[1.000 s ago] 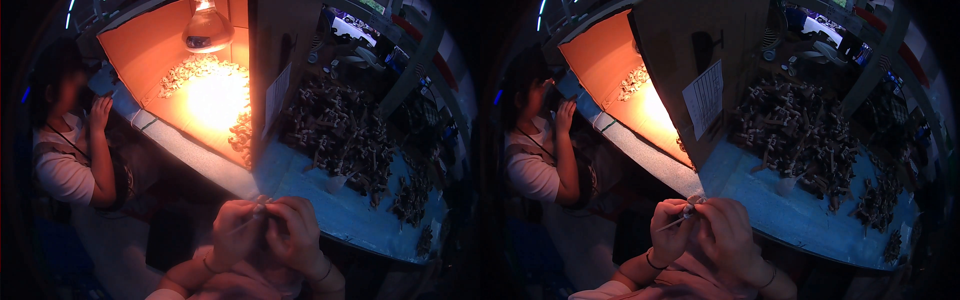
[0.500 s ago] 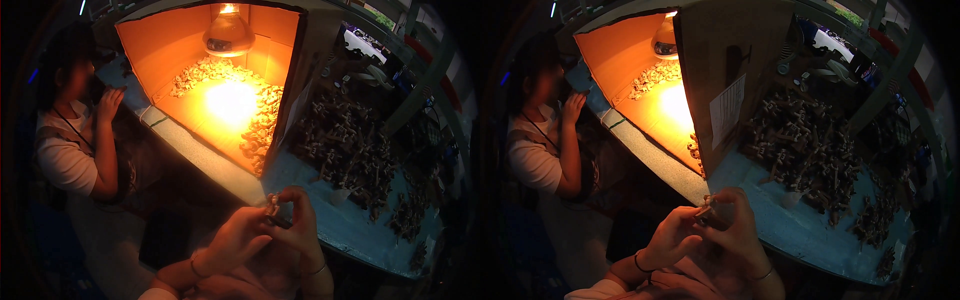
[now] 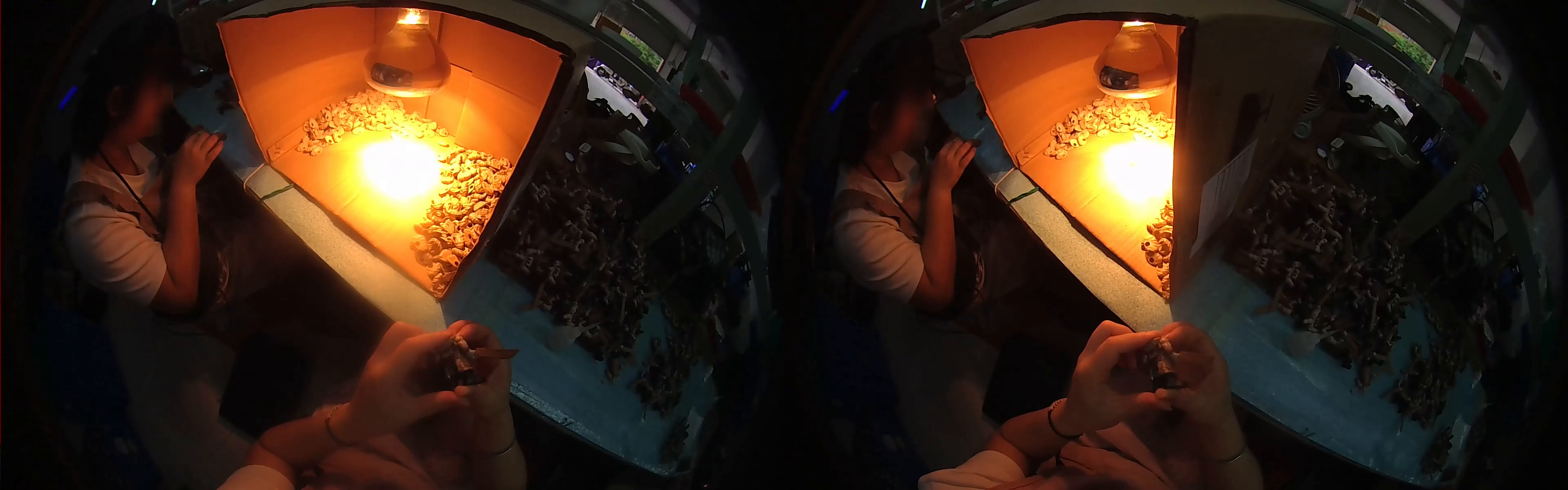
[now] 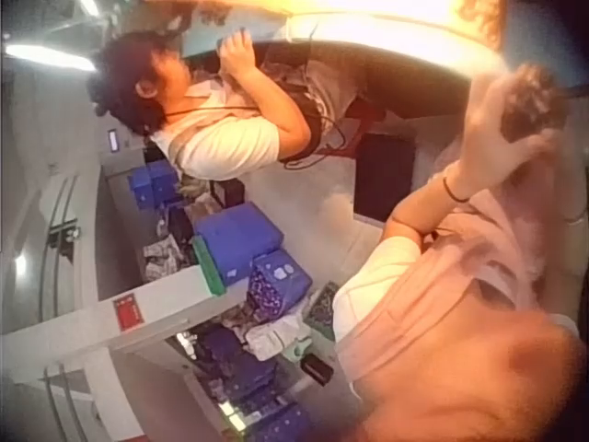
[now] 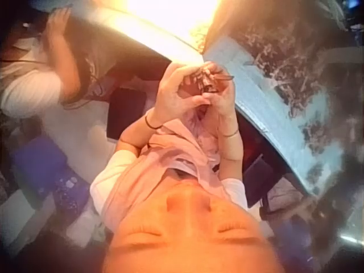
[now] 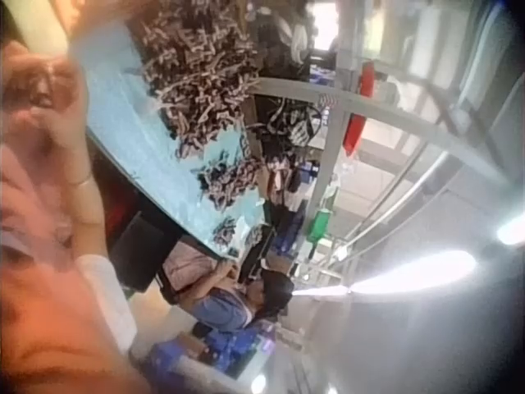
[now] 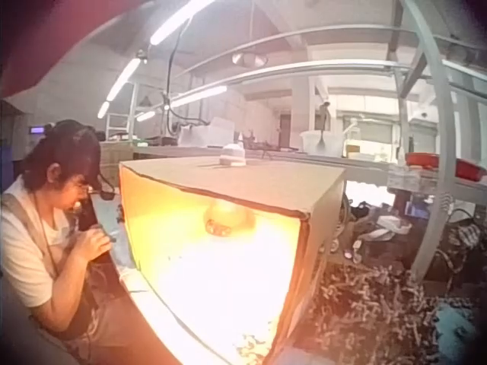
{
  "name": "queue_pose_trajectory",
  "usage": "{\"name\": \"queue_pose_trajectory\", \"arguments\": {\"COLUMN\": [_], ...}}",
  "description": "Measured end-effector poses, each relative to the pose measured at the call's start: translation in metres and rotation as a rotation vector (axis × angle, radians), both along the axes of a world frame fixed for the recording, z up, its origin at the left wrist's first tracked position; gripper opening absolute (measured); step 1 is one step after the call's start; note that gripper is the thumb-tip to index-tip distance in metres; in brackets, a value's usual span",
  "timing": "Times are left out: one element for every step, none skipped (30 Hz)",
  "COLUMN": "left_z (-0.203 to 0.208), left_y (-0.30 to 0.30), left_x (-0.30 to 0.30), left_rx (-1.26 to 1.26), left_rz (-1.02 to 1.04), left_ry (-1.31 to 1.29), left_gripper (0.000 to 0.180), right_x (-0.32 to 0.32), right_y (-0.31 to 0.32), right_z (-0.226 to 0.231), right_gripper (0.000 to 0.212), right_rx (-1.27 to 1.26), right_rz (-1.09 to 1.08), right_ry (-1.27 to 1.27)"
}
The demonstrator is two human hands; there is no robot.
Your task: The person assembles small plastic action figures by applying glue from a bottle to plastic figurine parts and joining the components by hand.
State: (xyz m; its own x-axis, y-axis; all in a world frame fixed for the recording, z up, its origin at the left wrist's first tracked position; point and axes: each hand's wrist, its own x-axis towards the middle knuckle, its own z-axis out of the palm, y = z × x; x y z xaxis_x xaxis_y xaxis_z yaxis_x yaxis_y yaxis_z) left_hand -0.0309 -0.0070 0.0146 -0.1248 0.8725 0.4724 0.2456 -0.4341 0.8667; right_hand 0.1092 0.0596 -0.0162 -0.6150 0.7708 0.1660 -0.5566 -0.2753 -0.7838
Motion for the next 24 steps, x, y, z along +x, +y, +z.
{"name": "queue_pose_trajectory", "arguments": {"left_z": [0.000, 0.001, -0.001, -0.005, -0.009, -0.013, -0.012, -0.012, -0.014, -0.012, -0.009, -0.008, -0.006, -0.003, 0.000, -0.002, -0.003, -0.005, -0.006, -0.008, -0.010, -0.009, -0.008, -0.007], "left_y": [0.001, 0.002, 0.002, 0.001, 0.000, -0.002, -0.002, -0.005, -0.006, -0.008, -0.007, -0.007, -0.005, -0.007, -0.008, -0.007, -0.006, -0.006, -0.005, -0.005, -0.003, -0.003, -0.004, 0.000], "left_x": [-0.002, -0.005, -0.007, -0.009, -0.011, -0.013, -0.012, -0.013, -0.009, -0.003, 0.004, 0.005, 0.008, 0.010, 0.011, 0.012, 0.013, 0.014, 0.015, 0.016, 0.017, 0.017, 0.018, 0.019], "left_rx": [0.012, 0.016, 0.020, 0.034, 0.048, 0.041, 0.043, 0.021, 0.001, -0.015, -0.020, 0.043, 0.188, 0.161, 0.136, 0.137, 0.154, 0.173, 0.174, 0.178, 0.183, 0.186, 0.176, 0.163], "left_rz": [0.014, 0.037, 0.055, 0.046, 0.042, 0.010, -0.029, -0.044, -0.073, -0.081, -0.118, -0.127, -0.095, -0.047, -0.002, 0.013, 0.019, 0.021, 0.028, 0.035, 0.040, 0.040, 0.019, 0.004], "left_ry": [0.015, 0.063, 0.076, 0.096, 0.117, 0.125, 0.111, 0.106, 0.095, 0.069, 0.023, 0.057, 0.040, 0.147, 0.248, 0.257, 0.275, 0.289, 0.294, 0.310, 0.324, 0.324, 0.265, 0.211], "left_gripper": [0.068, 0.068, 0.068, 0.065, 0.064, 0.059, 0.061, 0.066, 0.070, 0.072, 0.074, 0.077, 0.070, 0.065, 0.061, 0.061, 0.061, 0.061, 0.061, 0.060, 0.059, 0.059, 0.058, 0.058], "right_x": [-0.002, -0.005, -0.007, -0.009, -0.009, -0.006, -0.005, -0.001, 0.012, 0.018, 0.027, 0.031, 0.034, 0.039, 0.041, 0.042, 0.042, 0.042, 0.043, 0.044, 0.046, 0.047, 0.048, 0.049], "right_y": [0.001, 0.002, 0.000, -0.003, -0.007, -0.012, -0.014, -0.014, -0.010, -0.009, -0.012, -0.011, -0.008, -0.007, -0.007, -0.007, -0.008, -0.009, -0.010, -0.011, -0.011, -0.013, -0.015, -0.012], "right_z": [0.000, -0.002, -0.001, 0.002, 0.006, 0.011, 0.017, 0.014, 0.006, -0.004, -0.005, 0.006, 0.004, -0.003, -0.004, -0.005, -0.006, -0.005, -0.004, -0.003, -0.002, -0.001, 0.001, 0.001], "right_gripper": [0.063, 0.067, 0.067, 0.069, 0.071, 0.077, 0.079, 0.079, 0.079, 0.087, 0.083, 0.057, 0.057, 0.060, 0.064, 0.064, 0.066, 0.067, 0.067, 0.067, 0.067, 0.067, 0.067, 0.067], "right_rx": [-0.016, 0.027, 0.032, 0.009, -0.013, -0.039, -0.065, -0.063, 0.016, 0.087, 0.096, 0.300, 0.307, 0.321, 0.338, 0.343, 0.336, 0.330, 0.333, 0.305, 0.278, 0.281, 0.275, 0.266], "right_rz": [-0.005, -0.014, 0.004, -0.027, -0.054, -0.102, -0.107, -0.060, -0.040, -0.067, -0.119, -0.099, -0.072, -0.071, -0.075, -0.061, -0.090, -0.122, -0.116, -0.113, -0.112, -0.113, -0.121, -0.122], "right_ry": [0.004, -0.008, 0.005, -0.013, -0.031, -0.089, -0.127, -0.161, -0.271, -0.248, -0.248, -0.340, -0.321, -0.335, -0.353, -0.343, -0.331, -0.323, -0.319, -0.297, -0.279, -0.280, -0.279, -0.272]}}
